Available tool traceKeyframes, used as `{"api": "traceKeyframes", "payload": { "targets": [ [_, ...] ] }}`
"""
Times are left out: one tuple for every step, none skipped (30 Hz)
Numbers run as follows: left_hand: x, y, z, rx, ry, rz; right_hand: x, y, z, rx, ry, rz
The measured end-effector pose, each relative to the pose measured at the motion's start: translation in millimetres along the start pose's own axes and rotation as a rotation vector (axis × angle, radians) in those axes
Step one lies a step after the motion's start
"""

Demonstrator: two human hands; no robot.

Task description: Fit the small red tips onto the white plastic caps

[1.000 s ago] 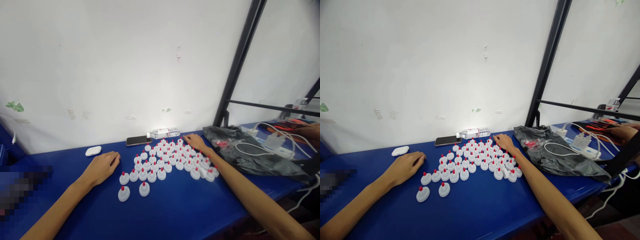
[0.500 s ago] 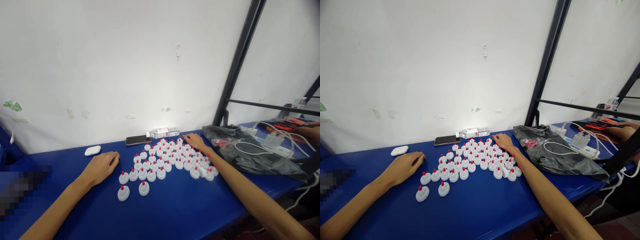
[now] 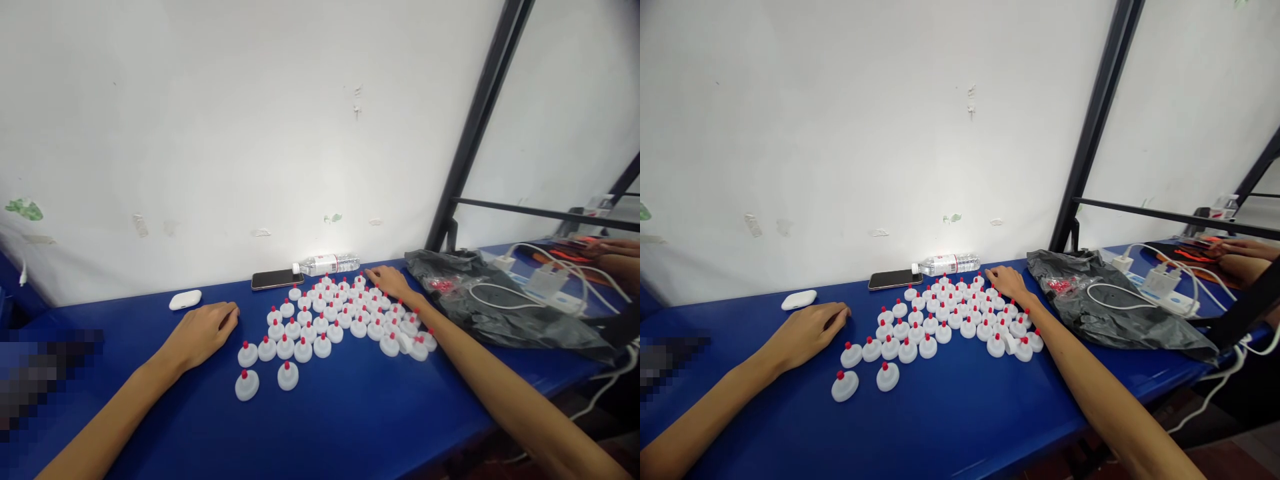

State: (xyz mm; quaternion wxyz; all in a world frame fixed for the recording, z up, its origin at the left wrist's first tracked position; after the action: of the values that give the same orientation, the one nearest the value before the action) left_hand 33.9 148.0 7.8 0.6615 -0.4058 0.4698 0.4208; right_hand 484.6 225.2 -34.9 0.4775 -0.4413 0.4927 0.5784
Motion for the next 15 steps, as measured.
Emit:
{"api": "traceKeyframes", "payload": {
  "targets": [
    [-0.5,-0.5,-0.1,0.000,-0.002,0.000,0.3,-0.2,0.3,0.000,0.001,-0.001],
    [-1.0,-0.9,-0.3,-0.001,-0.005,0.000,0.5,-0.4,0.6,0.001,0.001,-0.003],
    [-1.6,-1.3,-0.4,-0.001,-0.008,0.000,0.6,-0.5,0.9,0.001,0.002,-0.003],
    [-2.0,-1.6,-0.5,-0.002,-0.011,0.001,0.7,-0.7,1.2,0.002,0.001,-0.003],
    [-2.4,-1.8,-0.6,-0.003,-0.012,0.001,0.8,-0.9,1.3,0.002,0.001,-0.003],
    [-2.6,-1.9,-0.6,-0.005,-0.012,0.001,0.8,-1.0,1.4,0.001,0.000,-0.003],
    [-2.8,-1.9,-0.6,-0.006,-0.012,0.001,0.9,-1.1,1.4,0.001,0.000,-0.002],
    [-3.0,-1.9,-0.6,-0.007,-0.012,0.001,0.9,-1.2,1.4,0.000,-0.001,-0.003],
    [-3.1,-1.8,-0.5,-0.008,-0.011,0.001,1.0,-1.3,1.3,-0.001,-0.001,-0.003],
    [-3.2,-1.7,-0.5,-0.010,-0.011,0.000,1.1,-1.4,1.3,-0.001,-0.001,-0.004],
    [-3.2,-1.6,-0.5,-0.011,-0.010,0.001,1.2,-1.4,1.3,-0.002,-0.001,-0.005],
    [-3.2,-1.5,-0.4,-0.012,-0.009,0.001,1.2,-1.5,1.4,-0.002,-0.001,-0.007],
    [-3.1,-1.5,-0.4,-0.013,-0.008,0.002,1.2,-1.5,1.4,-0.003,-0.001,-0.008],
    [-3.0,-1.5,-0.4,-0.014,-0.007,0.003,1.1,-1.4,1.5,-0.003,0.000,-0.010],
    [-2.9,-1.5,-0.3,-0.014,-0.006,0.004,1.0,-1.3,1.5,-0.003,0.001,-0.011]
  ]
}}
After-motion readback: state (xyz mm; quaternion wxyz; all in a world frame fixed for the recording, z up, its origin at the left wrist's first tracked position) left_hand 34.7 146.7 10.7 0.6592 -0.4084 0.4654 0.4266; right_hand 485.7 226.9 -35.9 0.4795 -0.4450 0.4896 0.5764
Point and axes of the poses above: each hand's wrist, its own z-axis towards the middle knuckle, its own x-axis out of the palm, y = z × x, the point moved 7 cm from there along z, towards the middle knuckle, and after that the axes turned 9 degrees about -x, right-handed, at the moved point
